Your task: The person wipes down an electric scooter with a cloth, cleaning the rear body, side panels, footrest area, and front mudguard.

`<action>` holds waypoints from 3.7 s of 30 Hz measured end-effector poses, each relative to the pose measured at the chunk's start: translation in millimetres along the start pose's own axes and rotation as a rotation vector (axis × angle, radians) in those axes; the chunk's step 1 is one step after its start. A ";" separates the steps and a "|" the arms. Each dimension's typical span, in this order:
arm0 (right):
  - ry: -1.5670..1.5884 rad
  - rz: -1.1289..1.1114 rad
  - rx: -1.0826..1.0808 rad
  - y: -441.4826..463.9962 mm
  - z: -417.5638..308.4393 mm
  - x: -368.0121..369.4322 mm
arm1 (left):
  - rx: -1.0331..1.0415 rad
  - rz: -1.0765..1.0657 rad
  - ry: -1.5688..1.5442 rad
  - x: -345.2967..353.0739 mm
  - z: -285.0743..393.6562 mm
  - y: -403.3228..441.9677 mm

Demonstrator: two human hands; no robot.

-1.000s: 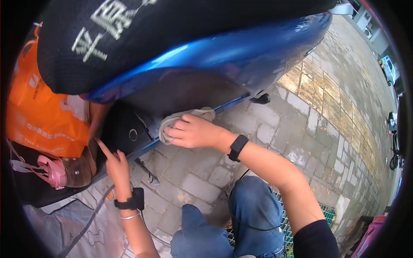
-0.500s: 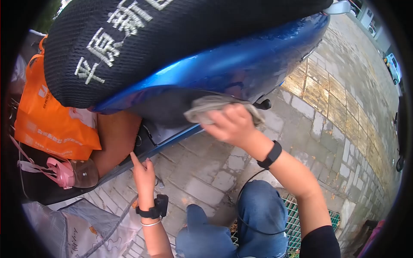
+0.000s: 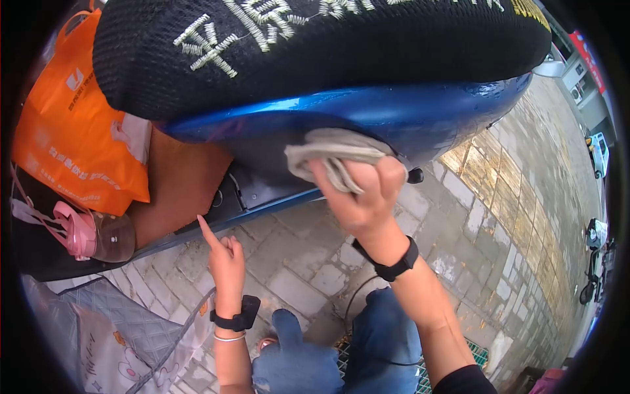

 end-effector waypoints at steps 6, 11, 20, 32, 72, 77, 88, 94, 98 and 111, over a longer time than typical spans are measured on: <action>-0.221 -0.276 0.392 -109.9 55.5 -18.0 | -0.056 -0.104 -0.391 7.1 -26.1 -4.3; 0.115 -0.443 0.826 -167.1 96.6 -4.2 | -0.097 -0.049 -0.606 -6.6 -30.8 1.1; 0.136 -0.041 0.094 -10.1 -11.9 28.5 | -0.150 0.081 -0.686 -12.4 -51.1 -14.1; 0.416 0.053 -0.117 4.8 -41.3 20.5 | -0.153 -0.003 -0.737 -13.7 -36.6 -11.8; 0.256 0.148 0.688 60.2 121.9 -75.1 | 0.226 -0.114 -0.733 -51.1 131.3 13.1; 0.079 0.081 0.500 48.0 147.0 -93.7 | 0.294 -0.233 -0.790 -15.6 168.8 -1.8; 0.062 -0.097 0.443 24.3 100.7 -68.7 | 0.223 -0.202 -0.824 10.2 155.3 -13.1; 0.058 0.096 0.297 2.3 98.5 -64.1 | 0.283 -0.263 -0.747 19.5 156.9 -14.7; -0.035 0.271 0.795 -64.1 184.2 -77.6 | 0.230 -0.296 -0.658 29.7 125.0 -9.2; 1.024 -0.034 2.174 -222.3 53.7 76.7 | -0.032 -0.018 -0.472 26.6 37.6 62.6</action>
Point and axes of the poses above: each hand's wrist, its own y-axis towards the middle knuckle, its own x-axis out of the palm, z = x × y, the point moved 7 cm from there along y, towards the middle knuckle, and after that the axes turned 6 degrees about z, right-handed, at the moved point
